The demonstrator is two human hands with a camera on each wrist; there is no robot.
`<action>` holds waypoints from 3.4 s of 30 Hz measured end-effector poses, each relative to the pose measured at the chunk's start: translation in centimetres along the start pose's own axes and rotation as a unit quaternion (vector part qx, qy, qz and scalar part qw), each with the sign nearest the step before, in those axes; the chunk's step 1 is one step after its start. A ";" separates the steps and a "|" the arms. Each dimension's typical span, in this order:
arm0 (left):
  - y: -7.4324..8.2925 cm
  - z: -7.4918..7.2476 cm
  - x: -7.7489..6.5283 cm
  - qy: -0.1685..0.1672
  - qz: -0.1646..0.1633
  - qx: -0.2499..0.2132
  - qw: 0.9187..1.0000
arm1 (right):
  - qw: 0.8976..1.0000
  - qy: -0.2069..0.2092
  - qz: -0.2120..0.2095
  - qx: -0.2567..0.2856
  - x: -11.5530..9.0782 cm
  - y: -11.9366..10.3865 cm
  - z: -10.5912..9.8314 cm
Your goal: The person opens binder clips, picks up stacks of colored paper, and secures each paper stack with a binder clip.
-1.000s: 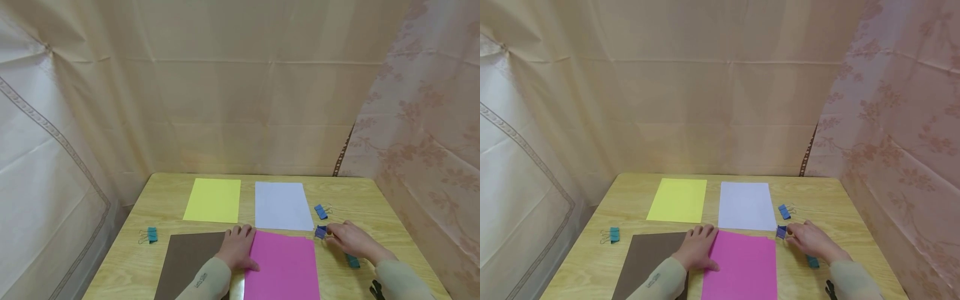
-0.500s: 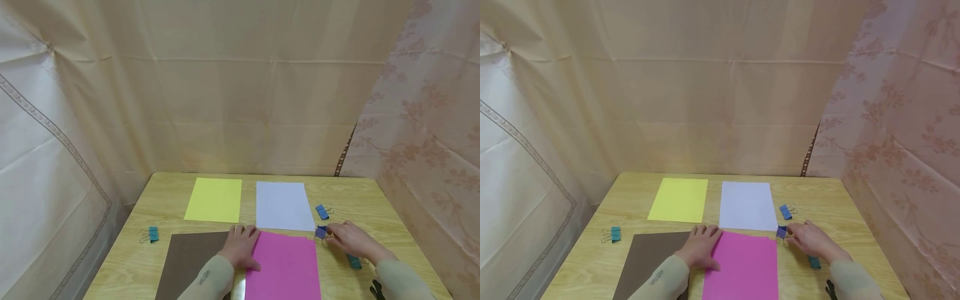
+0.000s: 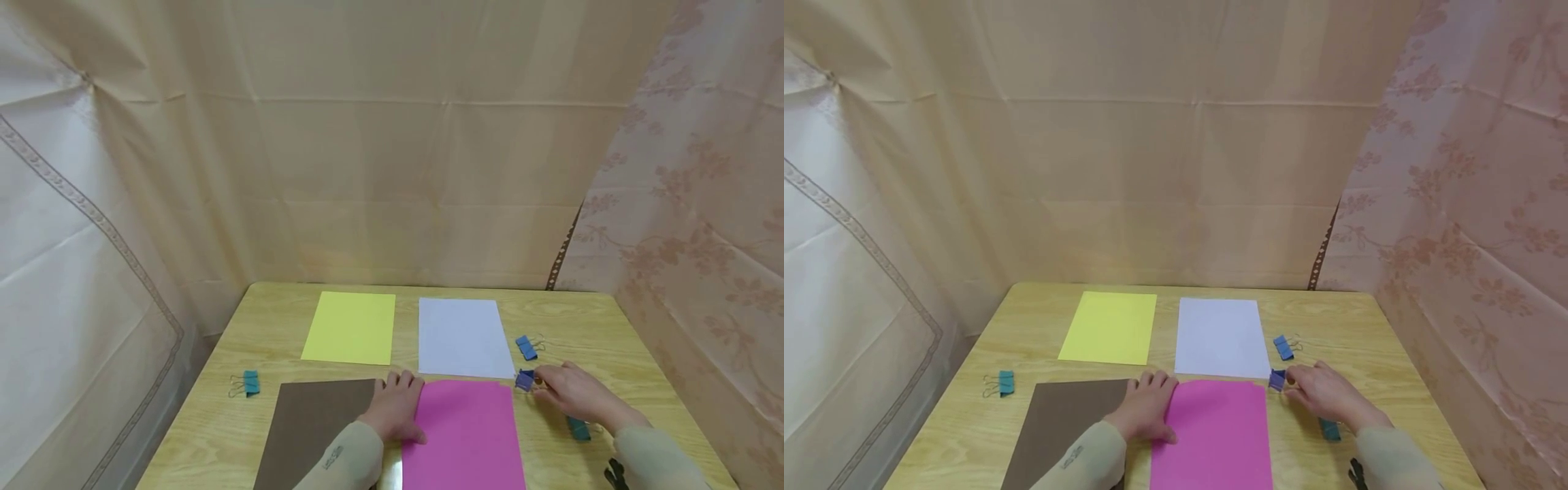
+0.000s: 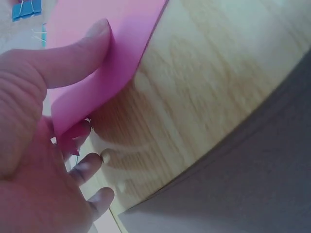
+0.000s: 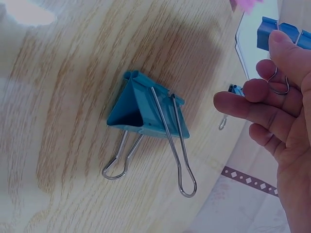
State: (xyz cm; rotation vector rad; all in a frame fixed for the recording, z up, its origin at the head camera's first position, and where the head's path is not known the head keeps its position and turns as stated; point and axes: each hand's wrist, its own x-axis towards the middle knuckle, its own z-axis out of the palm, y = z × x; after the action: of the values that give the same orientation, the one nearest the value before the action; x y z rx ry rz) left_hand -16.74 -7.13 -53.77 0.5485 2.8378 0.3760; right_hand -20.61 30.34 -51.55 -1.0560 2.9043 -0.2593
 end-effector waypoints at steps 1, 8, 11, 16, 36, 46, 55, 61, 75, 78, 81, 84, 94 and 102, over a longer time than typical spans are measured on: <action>0.0 0.1 0.0 0.001 -0.003 -0.008 1.000 | 1.000 0.000 0.000 -0.002 0.0 0.0 0.0; 0.6 0.4 -0.4 0.011 -0.037 -0.068 0.997 | 1.000 -0.007 0.005 0.003 -0.1 0.0 0.0; 1.0 0.3 -0.6 0.023 -0.045 -0.082 0.995 | 1.000 -0.008 0.007 0.003 -0.1 0.0 0.0; 1.5 0.5 -0.8 0.045 -0.061 -0.100 0.992 | 1.000 -0.009 0.010 -0.003 -0.1 0.0 0.1; 1.9 1.1 -0.3 0.084 -0.160 -0.301 0.936 | 1.000 -0.005 0.003 -0.006 -0.2 0.2 0.4; 1.0 0.9 -0.3 0.073 -0.126 -0.361 0.921 | 1.000 -0.014 0.011 0.000 -0.3 0.2 0.4; 0.7 0.7 -0.4 0.102 -0.137 -0.386 0.906 | 1.000 -0.015 0.004 0.012 -0.6 0.2 0.5; 0.7 0.5 -0.3 0.106 -0.136 -0.409 0.896 | 1.000 -0.016 0.001 0.021 -0.5 0.0 0.5; 0.2 -0.3 0.0 0.132 -0.118 -0.418 0.891 | 0.998 -0.039 0.005 0.051 -0.2 -0.4 -0.4; -0.1 -0.7 0.1 0.149 -0.111 -0.417 0.890 | 0.998 -0.042 0.009 0.053 -0.1 -0.4 -0.5; -0.5 -1.1 0.0 0.144 -0.120 -0.427 0.885 | 0.997 -0.045 0.011 0.058 -0.1 -0.6 -0.5; -1.0 -1.6 -0.3 0.125 -0.134 -0.457 0.871 | 0.997 -0.044 0.008 0.062 -0.1 -0.7 -0.7; -2.9 -2.8 -0.5 0.122 -0.154 -0.542 0.817 | 0.992 -0.033 -0.008 0.119 0.7 -1.3 -1.5; -3.3 -3.3 -0.6 0.127 -0.155 -0.563 0.802 | 0.991 -0.025 -0.016 0.133 1.4 -1.5 -2.0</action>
State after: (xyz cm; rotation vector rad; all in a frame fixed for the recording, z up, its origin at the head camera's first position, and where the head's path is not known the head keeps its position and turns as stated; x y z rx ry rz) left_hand -18.14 -11.01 -51.55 -0.2370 2.2167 1.9409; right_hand -20.90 28.60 -49.32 -1.0483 2.7112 -0.5921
